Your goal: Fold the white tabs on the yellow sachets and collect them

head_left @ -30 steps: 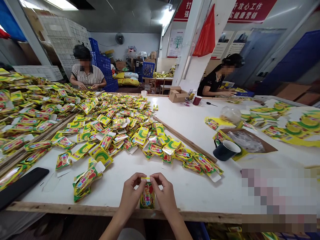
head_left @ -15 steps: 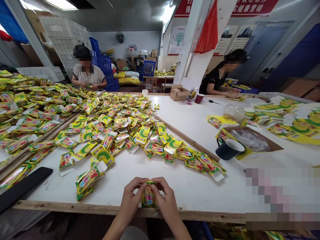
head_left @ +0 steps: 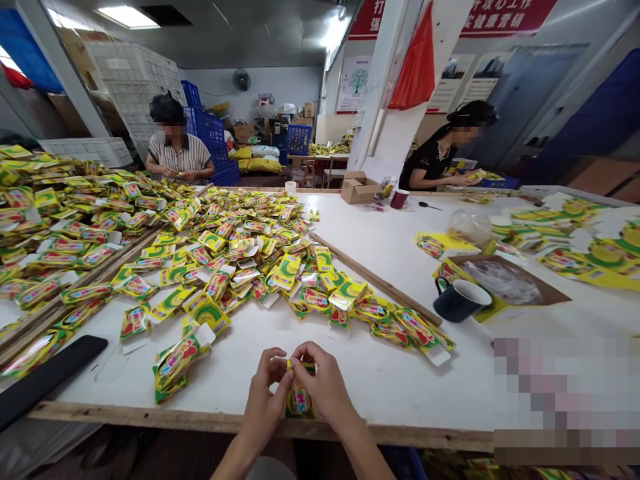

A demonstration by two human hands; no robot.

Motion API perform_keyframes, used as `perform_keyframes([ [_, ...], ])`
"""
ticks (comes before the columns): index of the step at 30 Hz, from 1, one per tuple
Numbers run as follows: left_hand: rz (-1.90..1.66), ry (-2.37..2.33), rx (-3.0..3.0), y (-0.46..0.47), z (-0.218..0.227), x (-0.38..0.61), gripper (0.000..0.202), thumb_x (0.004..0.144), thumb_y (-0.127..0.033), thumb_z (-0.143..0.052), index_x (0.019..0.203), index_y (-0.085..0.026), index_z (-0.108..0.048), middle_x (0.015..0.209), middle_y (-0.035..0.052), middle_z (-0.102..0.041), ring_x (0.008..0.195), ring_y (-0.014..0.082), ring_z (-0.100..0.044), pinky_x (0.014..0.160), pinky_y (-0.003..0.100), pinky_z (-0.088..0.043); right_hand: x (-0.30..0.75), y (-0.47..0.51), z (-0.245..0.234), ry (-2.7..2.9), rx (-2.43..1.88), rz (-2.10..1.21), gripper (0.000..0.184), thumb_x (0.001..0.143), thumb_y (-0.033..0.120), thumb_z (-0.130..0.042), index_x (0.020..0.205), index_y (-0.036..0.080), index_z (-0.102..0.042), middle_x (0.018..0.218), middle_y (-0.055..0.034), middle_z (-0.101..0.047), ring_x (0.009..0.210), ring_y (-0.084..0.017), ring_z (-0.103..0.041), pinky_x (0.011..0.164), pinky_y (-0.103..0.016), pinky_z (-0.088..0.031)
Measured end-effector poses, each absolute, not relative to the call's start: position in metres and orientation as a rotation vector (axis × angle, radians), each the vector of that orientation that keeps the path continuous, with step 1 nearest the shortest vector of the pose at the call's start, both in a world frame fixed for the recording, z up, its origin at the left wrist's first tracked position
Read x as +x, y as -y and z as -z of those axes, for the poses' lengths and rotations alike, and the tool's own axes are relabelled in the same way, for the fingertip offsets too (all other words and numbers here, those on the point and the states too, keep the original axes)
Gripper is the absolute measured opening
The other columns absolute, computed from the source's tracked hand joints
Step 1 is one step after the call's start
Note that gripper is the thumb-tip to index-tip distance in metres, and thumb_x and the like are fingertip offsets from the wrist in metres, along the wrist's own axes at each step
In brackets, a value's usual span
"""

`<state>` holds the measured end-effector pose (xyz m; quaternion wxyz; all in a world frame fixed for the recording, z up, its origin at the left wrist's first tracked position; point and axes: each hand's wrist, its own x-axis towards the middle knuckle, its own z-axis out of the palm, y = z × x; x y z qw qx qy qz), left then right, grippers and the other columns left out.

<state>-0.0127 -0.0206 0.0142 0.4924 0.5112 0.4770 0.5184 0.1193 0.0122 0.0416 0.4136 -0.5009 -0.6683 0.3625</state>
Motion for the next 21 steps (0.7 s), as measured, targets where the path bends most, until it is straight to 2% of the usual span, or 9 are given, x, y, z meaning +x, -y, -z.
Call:
perform_keyframes([
  [6, -1.236, -1.133, 1.200, 0.018, -0.018, -0.013, 0.027, 0.085, -0.039, -0.059, 0.103, -0.023, -0.046, 0.085, 0.0016, -0.067, 0.079, 0.0192, -0.067, 0.071, 0.028, -0.050, 0.123, -0.009, -0.044, 1.748, -1.162, -0.892, 0.010, 0.082, 0.016, -0.055, 0.076, 0.021, -0.061, 0.080, -0.0016, -0.062, 0.078, -0.018, -0.058, 0.069, -0.025, -0.046],
  [12, -1.245, -1.114, 1.215, 0.017, -0.021, -0.013, 0.018, 0.086, -0.035, -0.058, 0.098, -0.023, -0.050, 0.090, 0.0030, -0.066, 0.084, 0.0197, -0.067, 0.075, 0.029, -0.052, 0.122, -0.007, -0.039, 1.564, -1.159, -1.105, 0.005, 0.078, 0.017, -0.057, 0.080, 0.020, -0.061, 0.079, -0.0006, -0.062, 0.075, -0.017, -0.058, 0.068, -0.025, -0.047],
  [16, -1.291, -1.152, 1.252, 0.017, -0.020, -0.014, 0.017, 0.086, -0.035, -0.058, 0.096, -0.021, -0.057, 0.090, 0.0038, -0.067, 0.082, 0.0196, -0.065, 0.077, 0.029, -0.051, 0.120, -0.009, -0.036, 1.496, -1.108, -1.192, 0.005, 0.075, 0.015, -0.059, 0.077, 0.019, -0.060, 0.075, 0.0007, -0.061, 0.071, -0.015, -0.058, 0.068, -0.025, -0.047],
  [21, -1.314, -1.199, 1.301, 0.017, -0.019, -0.015, 0.016, 0.086, -0.033, -0.060, 0.091, -0.019, -0.064, 0.092, 0.0061, -0.068, 0.084, 0.0204, -0.064, 0.077, 0.029, -0.050, 0.122, -0.013, -0.034, 1.464, -1.016, -1.230, 0.006, 0.073, 0.017, -0.062, 0.070, 0.019, -0.058, 0.078, -0.0009, -0.060, 0.076, -0.017, -0.059, 0.071, -0.026, -0.048],
])
